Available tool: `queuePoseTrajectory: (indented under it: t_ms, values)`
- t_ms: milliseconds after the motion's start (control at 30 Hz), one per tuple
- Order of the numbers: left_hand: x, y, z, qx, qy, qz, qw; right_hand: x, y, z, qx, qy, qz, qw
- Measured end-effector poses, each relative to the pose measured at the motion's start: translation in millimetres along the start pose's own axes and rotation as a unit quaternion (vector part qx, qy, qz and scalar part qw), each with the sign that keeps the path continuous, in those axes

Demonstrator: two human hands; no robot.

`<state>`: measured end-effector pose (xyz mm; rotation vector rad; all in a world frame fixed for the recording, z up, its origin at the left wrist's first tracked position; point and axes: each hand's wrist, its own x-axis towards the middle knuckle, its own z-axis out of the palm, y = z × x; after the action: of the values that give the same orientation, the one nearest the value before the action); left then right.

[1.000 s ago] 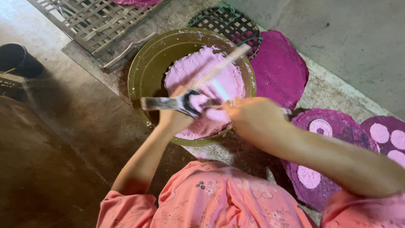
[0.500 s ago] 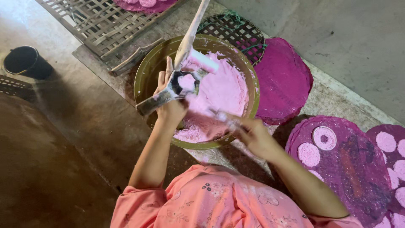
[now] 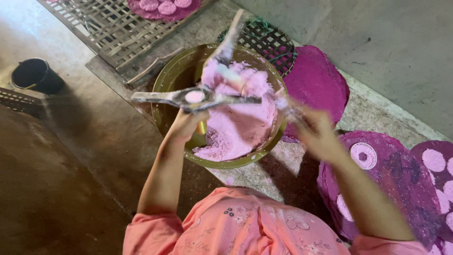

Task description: The person sits on the floor and uses a wooden hand press to extrude pink rice-cake batter into round discs onto purple fabric mats. They refill the press from a large basin of batter, press discs one at a time, arrange the mats of finished discs aside, and occasionally wipe the press clean with a cloth.

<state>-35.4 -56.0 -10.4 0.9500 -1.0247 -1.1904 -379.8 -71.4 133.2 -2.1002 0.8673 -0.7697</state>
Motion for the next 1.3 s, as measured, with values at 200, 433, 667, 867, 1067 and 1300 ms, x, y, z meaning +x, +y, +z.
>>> queuePoseTrajectory:
  t_ms: [200,433,667,867,1067,1300]
  values:
    - [-44.9,23.9,18.7,-0.152,-0.137,-0.007,0.979,25.1,-5.9,-40.3,-0.145,-0.003,0.021,0.989]
    - [-33.7,40.7,71.7,-0.257,-0.122,0.019,0.958,24.4,40.4,37.1,-0.021,0.048,0.15,0.987]
    - [-12.2,5.4,85.6,-0.167,-0.029,0.047,0.984,5.2,48.3,87.5,0.058,0.099,0.032,0.993]
    - [-12.4,-8.2,91.2,-0.151,-0.066,-0.002,0.986,13.4,54.8,95.5,-0.074,0.139,0.088,0.984]
    - [-23.8,5.4,98.3,-0.078,-0.049,-0.022,0.996,25.3,71.5,106.0,-0.097,0.216,-0.166,0.957]
    - [-13.1,33.5,55.1,0.022,0.132,-0.078,0.988,32.6,81.0,115.8,0.123,-0.013,0.141,0.982]
